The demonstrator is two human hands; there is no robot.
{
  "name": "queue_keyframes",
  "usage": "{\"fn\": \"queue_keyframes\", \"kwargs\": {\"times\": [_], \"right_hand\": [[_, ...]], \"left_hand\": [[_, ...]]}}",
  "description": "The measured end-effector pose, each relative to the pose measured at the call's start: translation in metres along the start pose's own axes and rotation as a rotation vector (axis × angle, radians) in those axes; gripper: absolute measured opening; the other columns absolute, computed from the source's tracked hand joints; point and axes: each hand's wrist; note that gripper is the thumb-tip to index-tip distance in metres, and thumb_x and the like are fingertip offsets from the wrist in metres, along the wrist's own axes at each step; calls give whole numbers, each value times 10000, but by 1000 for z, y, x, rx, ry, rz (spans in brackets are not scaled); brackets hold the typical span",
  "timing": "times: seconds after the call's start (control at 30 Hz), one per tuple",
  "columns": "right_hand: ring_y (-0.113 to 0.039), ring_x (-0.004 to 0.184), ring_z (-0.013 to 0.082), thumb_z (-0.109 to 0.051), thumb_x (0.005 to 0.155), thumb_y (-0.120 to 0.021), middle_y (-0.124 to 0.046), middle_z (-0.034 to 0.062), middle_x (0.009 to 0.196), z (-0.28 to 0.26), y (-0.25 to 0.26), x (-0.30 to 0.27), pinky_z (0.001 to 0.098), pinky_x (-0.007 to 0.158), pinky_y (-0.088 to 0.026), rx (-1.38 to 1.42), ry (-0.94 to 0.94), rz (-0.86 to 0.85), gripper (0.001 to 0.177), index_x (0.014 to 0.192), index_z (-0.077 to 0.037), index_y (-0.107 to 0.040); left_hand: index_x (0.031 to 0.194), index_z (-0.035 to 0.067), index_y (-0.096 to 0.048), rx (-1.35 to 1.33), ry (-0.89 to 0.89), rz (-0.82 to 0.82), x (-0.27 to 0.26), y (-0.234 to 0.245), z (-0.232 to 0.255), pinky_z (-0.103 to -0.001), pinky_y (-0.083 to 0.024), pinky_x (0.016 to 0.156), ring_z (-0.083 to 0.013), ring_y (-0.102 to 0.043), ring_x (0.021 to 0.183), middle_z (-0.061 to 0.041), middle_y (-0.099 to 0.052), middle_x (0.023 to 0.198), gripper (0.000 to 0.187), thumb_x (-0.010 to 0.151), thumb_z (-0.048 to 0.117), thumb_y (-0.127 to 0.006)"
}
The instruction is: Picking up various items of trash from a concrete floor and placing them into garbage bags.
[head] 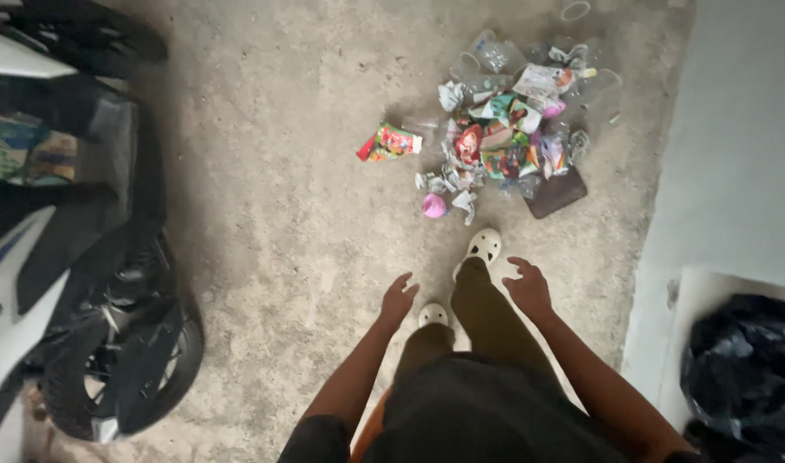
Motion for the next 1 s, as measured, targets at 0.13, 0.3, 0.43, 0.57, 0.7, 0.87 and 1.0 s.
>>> {"fn": "queue_keyframes", "kwargs": {"times": [0.13,0.3,0.43,0.57,0.7,0.87,1.0], "right_hand": [[-673,1021,334,-206,823,-774,-635,227,1206,3,15,71,449,887,-547,-14,106,21,577,1379,-165,-625],[-660,1054,378,-173,798,-779,-669,239,1144,16,37,152,464,921,-543,-53,205,84,566,1350,-164,-655],[-652,1072,384,-163,794,-780,-650,256,1161,5,64,205,478,900,-536,-63,145,38,583,1363,-157,-651],[-667,1046,374,-210,796,-793,-672,233,1141,2,60,248,476,925,-534,-86,114,83,591,1365,-158,-642],[-651,1080,373,-217,794,-802,-667,227,1152,11,27,290,476,929,-525,-101,112,90,601,1368,-154,-637],[-658,1080,355,-222,804,-782,-665,210,1166,-6,-26,340,465,932,-531,-78,52,75,571,1357,-179,-645],[-667,1086,336,-229,826,-753,-653,211,1164,-11,-77,378,447,920,-546,-16,115,108,558,1368,-181,-631]], "left_hand": [[1466,155,-561,-21,9,-22,50,-9,35,-416,-478,1070,-310,-547,1351,-177,-575,1452,575,935,341,-681],[1430,140,-595,19,-115,80,117,-30,87,-385,-510,1033,-311,-639,1252,-145,-656,1383,549,918,313,-694],[1409,134,-600,38,-216,86,165,-51,110,-383,-531,994,-325,-683,1159,-157,-678,1352,542,905,305,-703],[1453,103,-559,100,-244,67,214,-67,112,-442,-497,1009,-386,-637,1192,-228,-672,1295,572,934,292,-706],[1330,84,-640,100,-291,155,265,-78,101,-427,-501,1001,-386,-632,1203,-214,-689,1283,466,941,325,-726],[1360,89,-632,-20,-126,65,328,-76,93,-403,-505,991,-327,-656,1190,-179,-690,1287,507,914,321,-701],[1474,56,-610,-333,88,-141,375,-64,87,-418,-501,937,-361,-612,1091,-260,-682,1211,535,988,278,-586]]}}
Point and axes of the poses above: each hand's wrist, its own x-axis towards the middle knuckle, its own y-axis out of the back of the hand, z = x × y
